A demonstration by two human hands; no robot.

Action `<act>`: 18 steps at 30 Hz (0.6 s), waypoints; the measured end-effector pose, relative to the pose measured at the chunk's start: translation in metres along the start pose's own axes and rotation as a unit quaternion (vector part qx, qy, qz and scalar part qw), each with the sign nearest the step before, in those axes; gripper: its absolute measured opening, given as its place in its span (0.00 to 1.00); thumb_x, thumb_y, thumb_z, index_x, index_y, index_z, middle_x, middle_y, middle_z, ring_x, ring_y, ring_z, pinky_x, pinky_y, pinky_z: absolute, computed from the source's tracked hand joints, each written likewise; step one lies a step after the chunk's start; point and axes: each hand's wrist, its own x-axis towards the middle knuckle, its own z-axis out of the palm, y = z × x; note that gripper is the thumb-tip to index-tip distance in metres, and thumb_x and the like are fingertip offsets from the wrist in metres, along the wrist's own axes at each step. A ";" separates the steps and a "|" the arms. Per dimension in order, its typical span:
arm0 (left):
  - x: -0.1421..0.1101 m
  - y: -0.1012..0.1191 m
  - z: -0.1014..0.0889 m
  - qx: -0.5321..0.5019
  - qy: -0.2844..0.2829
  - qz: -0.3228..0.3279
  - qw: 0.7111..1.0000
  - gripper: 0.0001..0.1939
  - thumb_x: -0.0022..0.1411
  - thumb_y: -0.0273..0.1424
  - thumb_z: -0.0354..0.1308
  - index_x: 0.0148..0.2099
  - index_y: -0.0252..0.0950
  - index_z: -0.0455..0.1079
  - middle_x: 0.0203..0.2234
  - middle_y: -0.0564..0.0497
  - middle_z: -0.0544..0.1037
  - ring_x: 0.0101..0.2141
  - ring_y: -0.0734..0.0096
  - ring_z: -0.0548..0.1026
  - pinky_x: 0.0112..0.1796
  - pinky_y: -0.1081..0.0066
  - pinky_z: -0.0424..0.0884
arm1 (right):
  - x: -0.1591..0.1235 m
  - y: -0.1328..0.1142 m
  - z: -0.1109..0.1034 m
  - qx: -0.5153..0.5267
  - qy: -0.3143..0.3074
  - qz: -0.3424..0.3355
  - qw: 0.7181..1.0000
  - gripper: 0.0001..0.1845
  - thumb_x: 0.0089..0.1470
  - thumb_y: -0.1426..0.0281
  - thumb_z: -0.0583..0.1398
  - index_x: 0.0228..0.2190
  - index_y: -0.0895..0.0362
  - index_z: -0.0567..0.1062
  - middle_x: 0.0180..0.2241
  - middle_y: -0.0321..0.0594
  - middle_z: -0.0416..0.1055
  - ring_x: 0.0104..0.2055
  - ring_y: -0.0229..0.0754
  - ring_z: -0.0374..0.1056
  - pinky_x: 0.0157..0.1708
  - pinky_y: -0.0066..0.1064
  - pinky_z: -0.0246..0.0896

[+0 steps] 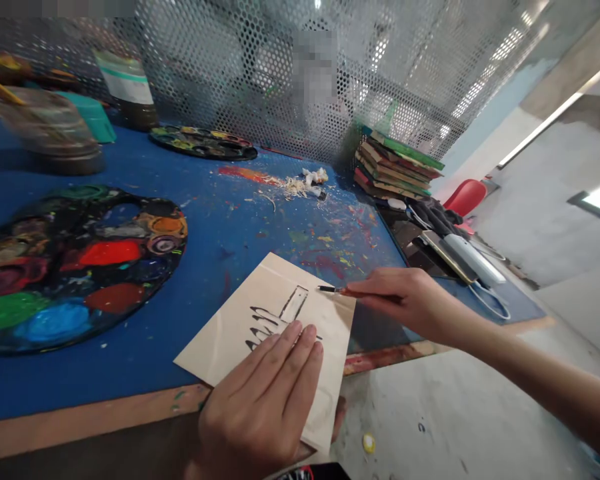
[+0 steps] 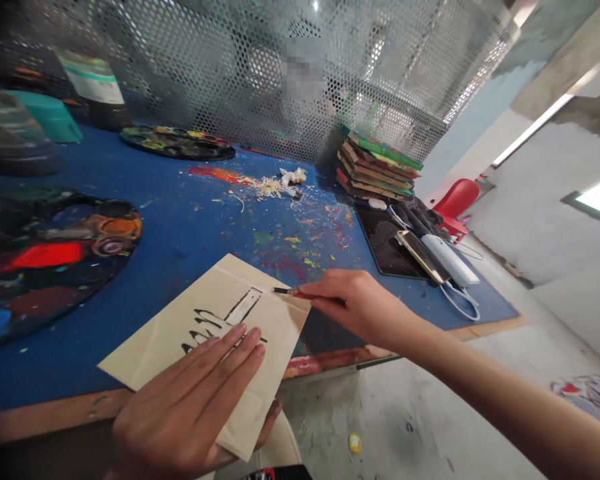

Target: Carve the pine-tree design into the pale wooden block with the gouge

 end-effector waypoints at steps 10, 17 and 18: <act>0.003 -0.001 -0.002 0.001 -0.001 0.005 1.000 0.19 0.64 0.38 0.59 0.47 0.27 0.76 0.46 0.42 0.80 0.46 0.57 0.80 0.48 0.61 0.71 | -0.020 0.000 0.013 -0.009 0.052 0.039 0.998 0.13 0.64 0.70 0.57 0.46 0.55 0.80 0.35 0.41 0.79 0.34 0.39 0.75 0.33 0.30 0.68; 0.004 -0.003 -0.002 0.005 0.003 0.013 1.000 0.19 0.63 0.39 0.61 0.46 0.26 0.77 0.46 0.43 0.80 0.45 0.57 0.80 0.47 0.60 0.71 | -0.037 0.000 0.011 -0.008 0.073 0.079 0.994 0.13 0.63 0.72 0.57 0.46 0.57 0.80 0.33 0.42 0.79 0.33 0.39 0.74 0.32 0.28 0.67; 0.004 -0.004 -0.002 0.005 0.002 0.013 1.000 0.19 0.63 0.39 0.61 0.47 0.26 0.76 0.47 0.42 0.80 0.45 0.56 0.80 0.48 0.60 0.71 | -0.040 0.000 0.011 -0.004 0.072 0.076 0.995 0.13 0.63 0.72 0.57 0.46 0.57 0.80 0.33 0.41 0.79 0.32 0.38 0.74 0.31 0.28 0.67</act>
